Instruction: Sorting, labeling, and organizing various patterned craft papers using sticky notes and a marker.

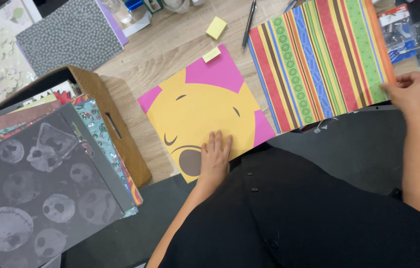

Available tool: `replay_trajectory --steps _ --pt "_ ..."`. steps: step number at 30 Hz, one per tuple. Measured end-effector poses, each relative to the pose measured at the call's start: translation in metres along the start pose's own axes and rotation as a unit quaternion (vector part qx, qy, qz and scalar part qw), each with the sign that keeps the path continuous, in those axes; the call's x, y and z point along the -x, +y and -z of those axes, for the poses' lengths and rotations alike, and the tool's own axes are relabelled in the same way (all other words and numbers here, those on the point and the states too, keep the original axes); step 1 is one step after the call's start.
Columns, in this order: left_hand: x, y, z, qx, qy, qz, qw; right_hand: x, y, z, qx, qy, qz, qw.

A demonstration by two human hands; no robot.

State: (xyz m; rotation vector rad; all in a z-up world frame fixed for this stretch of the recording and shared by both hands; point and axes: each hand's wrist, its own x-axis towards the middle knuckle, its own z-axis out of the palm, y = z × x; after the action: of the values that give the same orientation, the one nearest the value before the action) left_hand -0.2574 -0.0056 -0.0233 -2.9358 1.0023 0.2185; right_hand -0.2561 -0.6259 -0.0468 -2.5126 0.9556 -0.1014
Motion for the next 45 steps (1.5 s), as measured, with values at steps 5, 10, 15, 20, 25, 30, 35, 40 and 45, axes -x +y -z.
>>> replay_trajectory --steps 5,10,15,20,25,30,35,40,45 --pt "0.005 -0.002 0.002 0.033 0.011 -0.005 0.999 -0.028 0.054 0.001 -0.266 -0.128 0.044 0.955" --pt "0.007 -0.011 -0.022 0.177 0.132 0.046 0.974 -0.023 0.040 -0.001 -0.307 -0.146 0.042 0.940" --pt "0.007 -0.018 -0.009 0.284 0.305 0.066 0.906 -0.017 0.031 0.001 -0.355 -0.165 0.033 0.920" --pt "0.007 -0.018 -0.038 0.218 0.290 0.062 0.930 -0.018 0.017 0.001 -0.404 -0.185 0.028 0.895" --pt "0.007 -0.018 -0.034 0.165 0.147 0.039 0.975 -0.003 -0.029 -0.002 -0.427 -0.220 0.008 0.877" --pt "0.001 -0.020 -0.037 0.143 0.134 0.056 0.979 0.021 -0.115 -0.026 -0.449 -0.291 0.014 0.845" --pt "-0.003 -0.021 -0.022 0.189 0.137 0.062 0.970 0.010 -0.137 -0.042 -0.444 -0.313 0.018 0.839" --pt "-0.007 -0.021 0.000 0.233 0.074 0.080 0.966 -0.005 -0.160 -0.051 -0.457 -0.343 0.039 0.820" --pt "-0.005 -0.014 0.014 0.244 0.113 0.099 0.958 -0.013 -0.191 -0.072 -0.449 -0.380 0.072 0.805"
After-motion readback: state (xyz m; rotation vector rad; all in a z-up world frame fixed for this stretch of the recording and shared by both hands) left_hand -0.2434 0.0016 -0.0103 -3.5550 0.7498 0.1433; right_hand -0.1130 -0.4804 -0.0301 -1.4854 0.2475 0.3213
